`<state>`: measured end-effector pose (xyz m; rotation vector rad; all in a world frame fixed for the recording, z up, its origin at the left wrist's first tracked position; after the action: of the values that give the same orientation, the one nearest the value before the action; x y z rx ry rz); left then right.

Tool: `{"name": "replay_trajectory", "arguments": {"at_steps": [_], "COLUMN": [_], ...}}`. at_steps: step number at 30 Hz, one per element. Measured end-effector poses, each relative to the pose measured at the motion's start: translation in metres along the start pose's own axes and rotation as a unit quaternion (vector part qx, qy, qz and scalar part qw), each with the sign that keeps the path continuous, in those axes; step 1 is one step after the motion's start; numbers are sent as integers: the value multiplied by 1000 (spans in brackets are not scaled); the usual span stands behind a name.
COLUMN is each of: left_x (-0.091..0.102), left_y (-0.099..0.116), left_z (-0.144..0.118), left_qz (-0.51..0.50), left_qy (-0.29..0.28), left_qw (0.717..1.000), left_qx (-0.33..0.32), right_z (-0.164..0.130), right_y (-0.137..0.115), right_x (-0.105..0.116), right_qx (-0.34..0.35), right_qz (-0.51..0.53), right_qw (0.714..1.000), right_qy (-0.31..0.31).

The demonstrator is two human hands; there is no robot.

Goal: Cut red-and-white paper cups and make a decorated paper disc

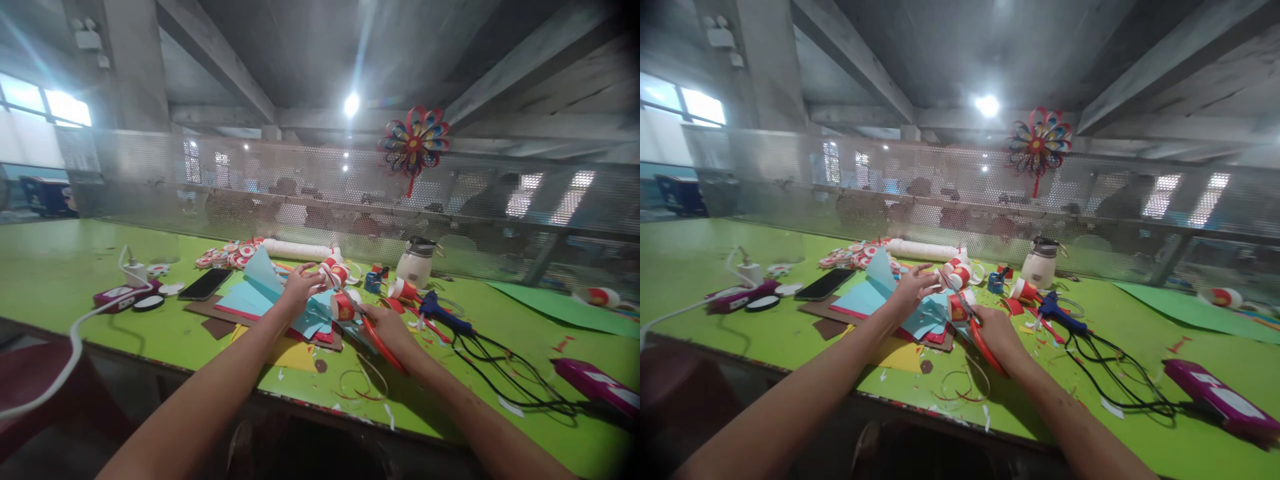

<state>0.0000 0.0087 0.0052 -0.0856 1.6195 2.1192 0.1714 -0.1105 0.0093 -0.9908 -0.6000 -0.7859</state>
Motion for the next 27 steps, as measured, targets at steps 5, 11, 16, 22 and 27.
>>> {"name": "replay_trajectory", "arguments": {"at_steps": [5,11,16,22,27], "left_x": [1,-1,-2,-1,-2], "left_y": [0,0,-2,-3,-4], "left_z": [0,-1,1,1,3], "left_qz": [9,10,8,2,-5], "left_qy": [6,13,21,16,8], "left_qw": [1000,1000,1000,1000,1000], "left_qx": [-9,-16,-12,-13,-11], "right_z": [-1,-1,3,5,4], "right_y": [-4,0,10,15,13], "right_x": [2,0,-4,-7,-7], "right_qx": [-4,-9,-9,-31,-16], "right_qz": [11,7,9,36,13], "right_qw": [1000,1000,1000,999,1000], "right_qy": [-6,4,4,4,11]}}
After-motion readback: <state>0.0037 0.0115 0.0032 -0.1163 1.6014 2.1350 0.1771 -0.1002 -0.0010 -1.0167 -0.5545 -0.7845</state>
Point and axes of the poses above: each hand's wrist, its own z-axis towards the middle knuckle, its own x-axis out of the back of the hand, y = z × x, the point moved 1 cm from there along z, towards the middle knuckle, and after that the axes turned 13 degrees about z, right-handed, at the moved point
